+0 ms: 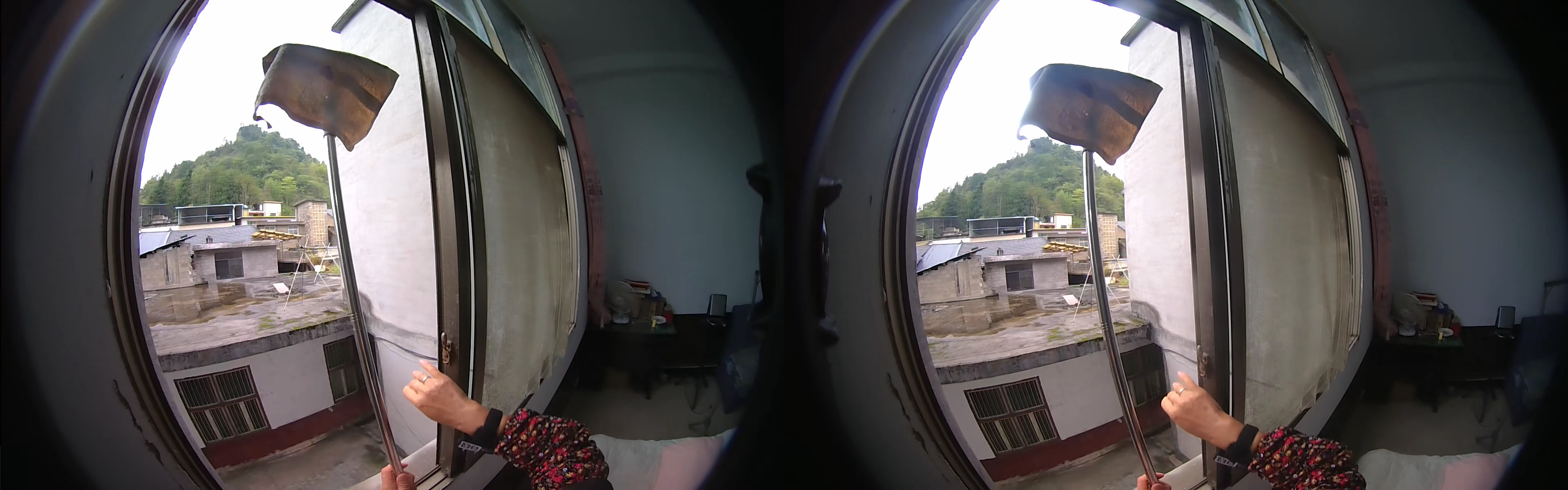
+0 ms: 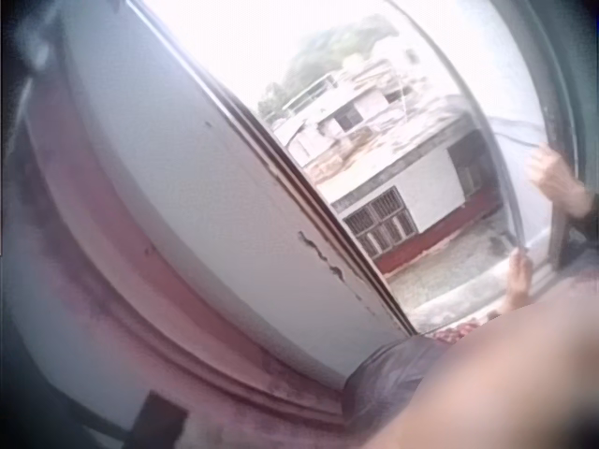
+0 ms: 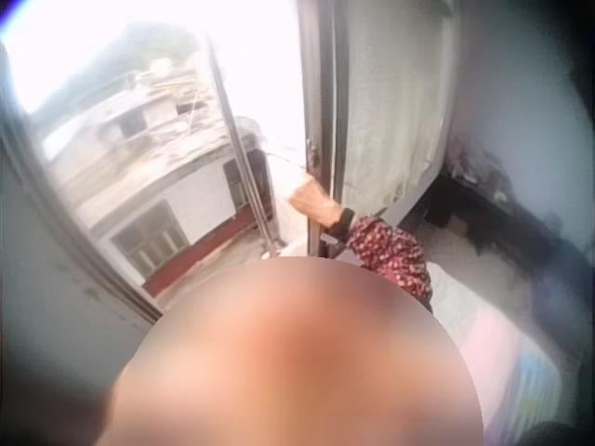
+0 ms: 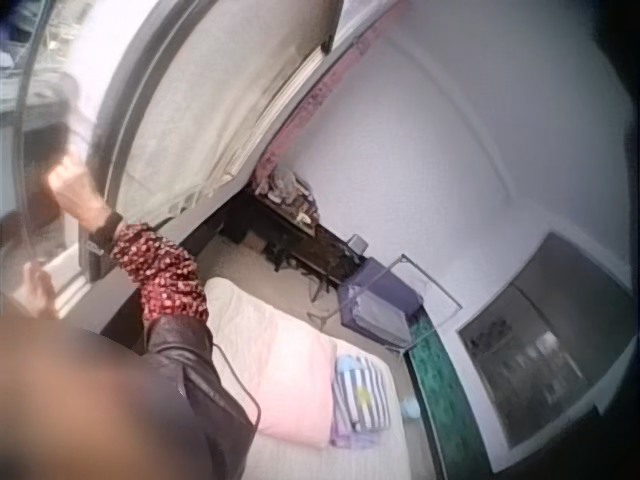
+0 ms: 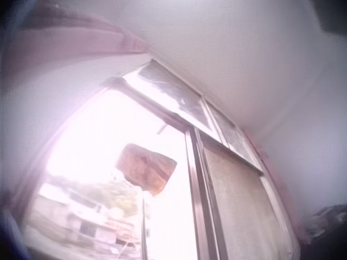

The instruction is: The person uses a long-handled window squeegee with a cloth to wipe the interior surface of a large window. They repeatedly wipe the glass, then remove the cloth, rinse it in a bucket of water, and reattach it to the squeegee before continuing to clean the window.

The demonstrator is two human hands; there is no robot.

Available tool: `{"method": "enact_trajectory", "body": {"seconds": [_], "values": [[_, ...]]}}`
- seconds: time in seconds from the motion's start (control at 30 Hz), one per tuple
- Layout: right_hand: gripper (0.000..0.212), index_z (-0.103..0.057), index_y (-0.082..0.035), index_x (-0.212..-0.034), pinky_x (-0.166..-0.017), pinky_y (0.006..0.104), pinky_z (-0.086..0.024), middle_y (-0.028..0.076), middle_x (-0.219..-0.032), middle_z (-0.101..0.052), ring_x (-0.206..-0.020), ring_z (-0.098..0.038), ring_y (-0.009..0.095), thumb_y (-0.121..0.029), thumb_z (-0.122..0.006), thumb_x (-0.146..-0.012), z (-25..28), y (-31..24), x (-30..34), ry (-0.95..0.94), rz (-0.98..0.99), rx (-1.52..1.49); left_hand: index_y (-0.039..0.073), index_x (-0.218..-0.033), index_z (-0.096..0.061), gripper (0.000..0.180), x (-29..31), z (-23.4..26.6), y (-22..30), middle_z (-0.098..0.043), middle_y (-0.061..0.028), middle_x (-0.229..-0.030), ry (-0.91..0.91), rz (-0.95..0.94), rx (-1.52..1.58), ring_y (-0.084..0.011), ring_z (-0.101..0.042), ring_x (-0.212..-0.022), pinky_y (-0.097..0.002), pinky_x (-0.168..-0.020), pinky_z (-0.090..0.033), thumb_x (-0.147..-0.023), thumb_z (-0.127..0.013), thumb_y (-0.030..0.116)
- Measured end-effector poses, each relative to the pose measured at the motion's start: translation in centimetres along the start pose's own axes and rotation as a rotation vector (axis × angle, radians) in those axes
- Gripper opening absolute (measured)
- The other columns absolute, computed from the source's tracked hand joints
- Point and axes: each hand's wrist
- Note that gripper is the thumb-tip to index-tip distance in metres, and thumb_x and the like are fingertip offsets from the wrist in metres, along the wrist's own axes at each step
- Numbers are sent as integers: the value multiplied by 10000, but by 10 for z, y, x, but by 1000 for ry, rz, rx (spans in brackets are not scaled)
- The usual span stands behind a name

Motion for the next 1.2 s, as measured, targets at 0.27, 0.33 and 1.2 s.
{"method": "enact_trajectory", "body": {"seconds": [0.27, 0.33, 1.2], "values": [[184, -658, -71, -623, -943, 406, -374, 77, -572, -601, -573, -609, 228, -132, -544, -754, -23, 28, 6, -227, 122, 141, -87, -1344, -375, 386, -16, -12, 36, -526, -171, -1244, 53, 716, -346, -192, -575, -1011, -291, -828, -488, -987, -441, 44], [170, -650, -71, -625, -879, 382, -396, 74, -566, -593, -571, -603, 203, -124, -541, -745, -24, 30, 6, -198, 124, 132, -82, -1357, -360, 398, -8, -10, 15, -531, -153, -1224, 10, 461, -518, -178, -572, -1000, -274, -844, -482, -988, -439, 44], [103, -522, -59, -650, -528, 359, -414, 89, -462, -530, -404, -539, 224, -94, -537, -746, -29, 53, -25, -444, 112, -62, -88, -1219, -499, 356, -88, -41, -41, -595, -252, -1129, 289, -598, -1080, -373, -590, -1059, -426, -867, -504, -883, -578, 1]]}}
Point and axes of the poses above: each hand's wrist, its own x-axis away from the middle knuckle, its own z-axis out of the back of the hand, y = z × x
